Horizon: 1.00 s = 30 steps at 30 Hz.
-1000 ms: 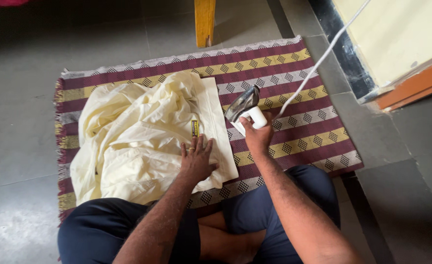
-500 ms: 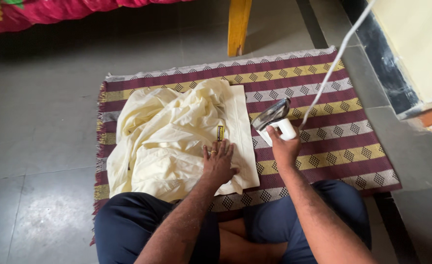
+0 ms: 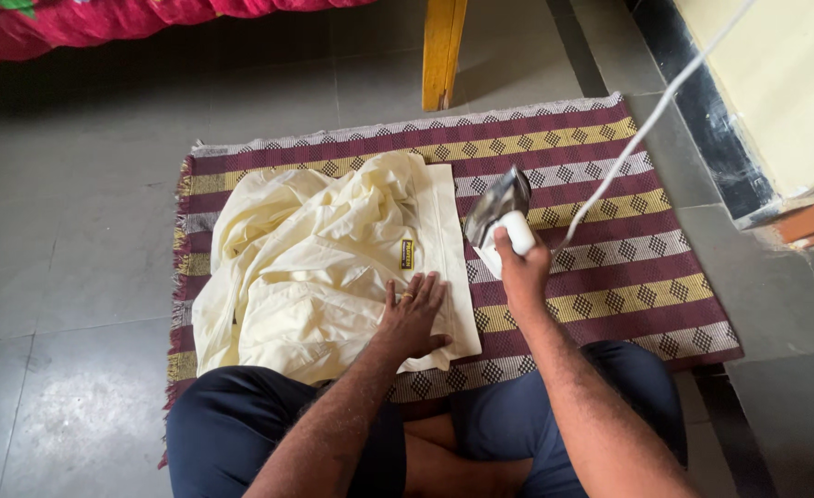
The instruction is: The person irons a light-colored shirt laid out on a patterned mat on the floor. They use a white electric iron to smooth the fabric, repeatedly adjusting and folding sections of the shirt to iron different areas.
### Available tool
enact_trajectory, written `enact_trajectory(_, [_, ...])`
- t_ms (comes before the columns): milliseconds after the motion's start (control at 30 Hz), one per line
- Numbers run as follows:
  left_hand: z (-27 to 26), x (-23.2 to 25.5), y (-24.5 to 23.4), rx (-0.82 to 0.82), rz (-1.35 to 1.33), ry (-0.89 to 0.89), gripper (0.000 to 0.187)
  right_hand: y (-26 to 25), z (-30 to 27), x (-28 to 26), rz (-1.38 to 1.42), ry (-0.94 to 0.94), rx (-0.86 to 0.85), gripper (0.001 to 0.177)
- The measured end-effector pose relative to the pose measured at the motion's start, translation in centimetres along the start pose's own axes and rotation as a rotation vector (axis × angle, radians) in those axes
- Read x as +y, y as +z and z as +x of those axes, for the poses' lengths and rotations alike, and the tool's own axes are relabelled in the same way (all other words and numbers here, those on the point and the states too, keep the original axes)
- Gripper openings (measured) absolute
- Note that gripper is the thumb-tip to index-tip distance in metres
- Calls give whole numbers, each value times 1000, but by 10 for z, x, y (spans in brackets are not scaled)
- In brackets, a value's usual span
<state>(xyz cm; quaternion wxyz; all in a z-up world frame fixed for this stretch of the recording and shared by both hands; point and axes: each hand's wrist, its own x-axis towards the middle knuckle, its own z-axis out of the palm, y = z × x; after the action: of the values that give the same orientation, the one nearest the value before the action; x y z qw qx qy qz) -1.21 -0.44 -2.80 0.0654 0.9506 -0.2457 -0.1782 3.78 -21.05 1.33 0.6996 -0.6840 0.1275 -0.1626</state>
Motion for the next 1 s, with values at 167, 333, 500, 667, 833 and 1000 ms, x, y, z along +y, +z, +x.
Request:
enact_trajectory(167, [10, -6, 0, -4, -97, -51, 110, -5, 12, -31, 102, 182, -223, 27])
enact_trajectory(333, [18, -19, -5, 380, -650, -272, 62, -8, 9, -36, 81, 528, -353, 27])
enact_trajectory(500, [13, -16, -21, 820, -740, -300, 39, 9, -24, -8, -156, 663, -516, 29])
enact_trajectory(667, [2, 0, -42, 906, -788, -268, 34, 41, -20, 25, -649, 388, -488, 40])
enact_trajectory(833, [0, 15, -51, 869, -710, -213, 21, 76, 41, 46, -697, 139, -450, 50])
enact_trajectory(1000, [18, 18, -41, 650, -533, -78, 21, 114, 100, 47, -550, 284, -411, 47])
